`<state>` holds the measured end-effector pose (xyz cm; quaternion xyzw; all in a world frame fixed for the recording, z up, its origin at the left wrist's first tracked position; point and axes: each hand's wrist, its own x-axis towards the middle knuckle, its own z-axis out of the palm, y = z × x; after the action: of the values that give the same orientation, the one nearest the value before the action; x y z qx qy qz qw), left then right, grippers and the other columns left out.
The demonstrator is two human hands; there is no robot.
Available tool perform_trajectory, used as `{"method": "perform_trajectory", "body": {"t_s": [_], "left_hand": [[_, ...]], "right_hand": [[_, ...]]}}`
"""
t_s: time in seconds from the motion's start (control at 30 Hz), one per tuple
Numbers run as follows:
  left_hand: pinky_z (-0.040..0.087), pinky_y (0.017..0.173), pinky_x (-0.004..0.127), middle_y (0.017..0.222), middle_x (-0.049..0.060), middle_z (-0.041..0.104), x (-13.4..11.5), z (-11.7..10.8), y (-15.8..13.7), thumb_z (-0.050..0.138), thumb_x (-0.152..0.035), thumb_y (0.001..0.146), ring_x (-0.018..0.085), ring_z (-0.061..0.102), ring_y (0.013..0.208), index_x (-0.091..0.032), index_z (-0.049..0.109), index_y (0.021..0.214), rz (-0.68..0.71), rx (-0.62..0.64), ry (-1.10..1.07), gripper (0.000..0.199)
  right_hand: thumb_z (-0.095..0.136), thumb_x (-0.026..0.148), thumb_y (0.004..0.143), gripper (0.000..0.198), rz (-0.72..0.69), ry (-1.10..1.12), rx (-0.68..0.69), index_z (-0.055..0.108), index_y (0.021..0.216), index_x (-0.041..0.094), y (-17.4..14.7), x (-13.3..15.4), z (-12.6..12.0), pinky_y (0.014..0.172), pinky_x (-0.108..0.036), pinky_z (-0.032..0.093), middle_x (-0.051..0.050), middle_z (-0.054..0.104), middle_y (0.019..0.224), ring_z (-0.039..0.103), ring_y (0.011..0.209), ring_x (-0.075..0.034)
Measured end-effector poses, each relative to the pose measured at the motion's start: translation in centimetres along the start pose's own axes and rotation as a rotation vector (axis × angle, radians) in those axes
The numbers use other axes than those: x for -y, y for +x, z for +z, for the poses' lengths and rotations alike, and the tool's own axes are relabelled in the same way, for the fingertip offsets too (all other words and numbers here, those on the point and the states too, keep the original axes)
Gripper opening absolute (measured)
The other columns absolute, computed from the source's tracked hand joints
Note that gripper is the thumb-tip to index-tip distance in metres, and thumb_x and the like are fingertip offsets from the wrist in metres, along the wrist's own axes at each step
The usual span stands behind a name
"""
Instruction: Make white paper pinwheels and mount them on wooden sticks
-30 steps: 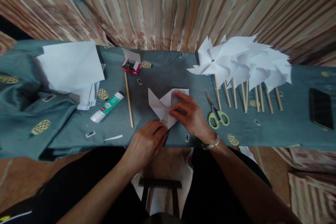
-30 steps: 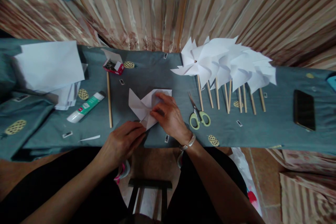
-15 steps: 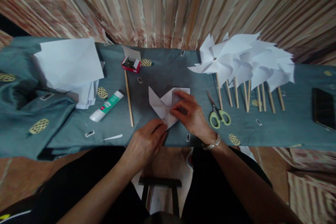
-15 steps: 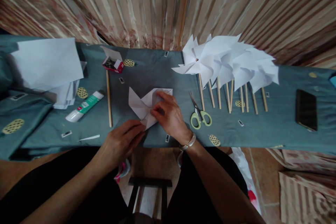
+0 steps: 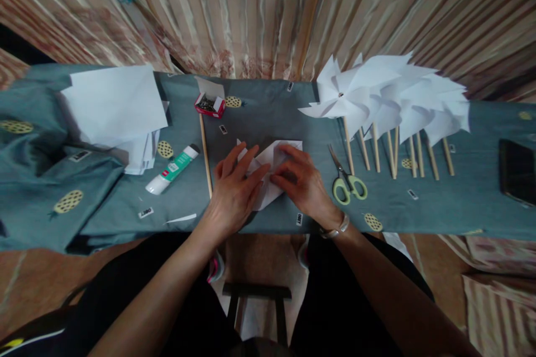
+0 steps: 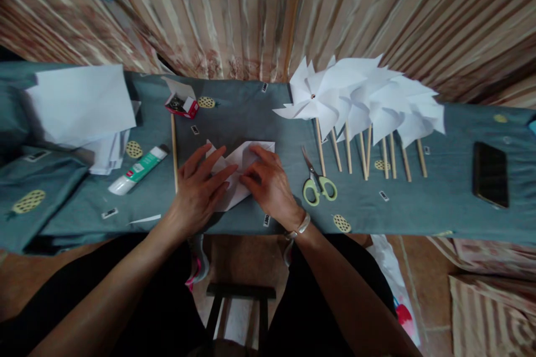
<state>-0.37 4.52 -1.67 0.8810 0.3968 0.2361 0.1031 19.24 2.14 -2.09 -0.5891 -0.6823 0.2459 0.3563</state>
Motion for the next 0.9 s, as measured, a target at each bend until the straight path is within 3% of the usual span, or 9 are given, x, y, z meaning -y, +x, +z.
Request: {"method": "perform_trajectory", "body": {"t_s": [0.17, 0.47, 0.9], "left_hand": [[0.038, 0.104, 0.058, 0.148, 0.014, 0.051, 0.19, 0.97, -0.13, 0.047, -0.018, 0.095, 0.036, 0.034, 0.144, -0.024, 0.063, 0.127, -0.029, 0.026, 0.001, 0.036], [0.038, 0.104, 0.057, 0.142, 0.015, 0.056, 0.12, 0.90, 0.06, 0.046, -0.019, 0.096, 0.036, 0.037, 0.142, -0.020, 0.065, 0.124, -0.035, 0.037, -0.016, 0.034], [0.036, 0.105, 0.057, 0.142, 0.016, 0.056, 0.16, 1.06, 0.09, 0.045, -0.022, 0.096, 0.036, 0.037, 0.142, -0.019, 0.066, 0.122, -0.013, 0.042, 0.008, 0.033]], "right_hand": [[0.070, 0.018, 0.084, 0.007, -0.013, 0.007, -0.013, 0.068, 0.080, 0.023, -0.04, -0.08, 0.10, 0.113, -0.053, 0.041, -0.006, 0.057, 0.140, 0.049, 0.133, -0.028], [0.070, 0.017, 0.084, 0.006, -0.010, -0.026, -0.004, 0.067, 0.082, 0.021, -0.05, 0.06, -0.01, 0.111, -0.055, 0.042, -0.010, 0.056, 0.141, 0.051, 0.131, -0.030], [0.066, 0.019, 0.086, 0.007, -0.006, -0.034, -0.020, 0.066, 0.081, 0.023, -0.03, 0.24, -0.06, 0.111, -0.054, 0.042, -0.009, 0.056, 0.140, 0.052, 0.131, -0.029]]}}
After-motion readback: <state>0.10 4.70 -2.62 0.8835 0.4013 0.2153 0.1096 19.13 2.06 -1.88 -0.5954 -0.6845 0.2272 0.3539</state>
